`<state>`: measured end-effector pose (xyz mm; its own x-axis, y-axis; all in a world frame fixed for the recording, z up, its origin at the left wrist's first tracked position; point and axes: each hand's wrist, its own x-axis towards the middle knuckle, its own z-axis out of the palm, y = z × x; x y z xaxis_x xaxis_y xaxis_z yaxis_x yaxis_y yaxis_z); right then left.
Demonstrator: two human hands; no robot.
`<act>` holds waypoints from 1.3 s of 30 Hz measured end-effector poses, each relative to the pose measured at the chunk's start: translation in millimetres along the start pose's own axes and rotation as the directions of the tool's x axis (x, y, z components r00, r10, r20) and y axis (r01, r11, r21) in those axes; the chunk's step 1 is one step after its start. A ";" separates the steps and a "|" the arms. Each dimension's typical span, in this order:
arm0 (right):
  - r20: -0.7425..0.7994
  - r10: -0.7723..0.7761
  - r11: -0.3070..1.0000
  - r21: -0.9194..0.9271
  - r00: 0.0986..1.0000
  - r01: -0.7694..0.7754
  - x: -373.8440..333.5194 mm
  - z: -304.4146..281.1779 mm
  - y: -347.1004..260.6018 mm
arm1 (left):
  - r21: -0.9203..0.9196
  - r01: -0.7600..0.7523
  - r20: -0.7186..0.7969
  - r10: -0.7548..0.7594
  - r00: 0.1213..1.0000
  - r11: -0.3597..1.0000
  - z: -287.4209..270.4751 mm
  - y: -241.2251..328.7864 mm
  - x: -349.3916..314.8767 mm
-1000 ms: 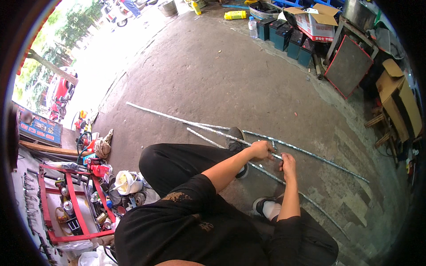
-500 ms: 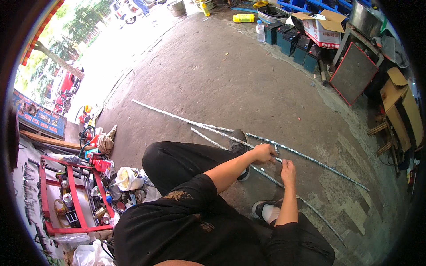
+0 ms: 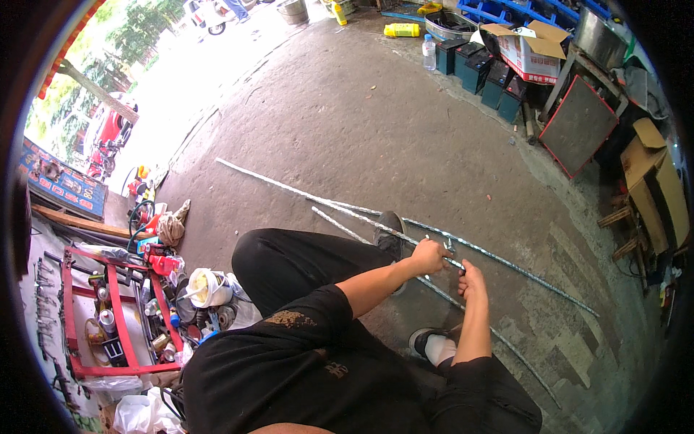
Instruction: The person sits on the floor and connects several long metal rods using small connectors. After assembling the rods into a frame, the person stands up and installs the frame onto the front of a scooter.
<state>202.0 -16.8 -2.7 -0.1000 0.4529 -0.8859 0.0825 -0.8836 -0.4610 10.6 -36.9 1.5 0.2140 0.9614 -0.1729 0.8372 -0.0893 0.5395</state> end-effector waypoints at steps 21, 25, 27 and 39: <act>0.314 -0.790 0.239 -0.632 0.526 0.737 66.5 66.2 64.8 | -0.195 0.011 0.195 0.028 0.980 0.981 -17.1 2.4 13.4; 0.206 -0.804 0.303 -0.665 0.558 0.683 90.0 31.9 71.0 | -0.226 0.041 0.232 0.013 0.973 0.973 -26.2 14.0 16.8; 0.218 -0.875 0.184 -0.676 0.432 0.714 88.5 31.8 66.3 | -0.189 0.069 0.240 -0.022 0.971 0.979 -26.6 15.8 16.0; 0.301 -0.894 0.031 -0.697 0.332 0.716 70.4 42.7 44.5 | -0.209 0.034 0.162 0.001 0.987 0.977 -20.7 12.5 10.9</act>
<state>156.2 -29.3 -83.4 -0.4054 0.9044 0.1331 0.6225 0.3797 -0.6844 12.9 -22.2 23.5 0.2935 0.9064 -0.3037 0.7201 -0.0006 0.6939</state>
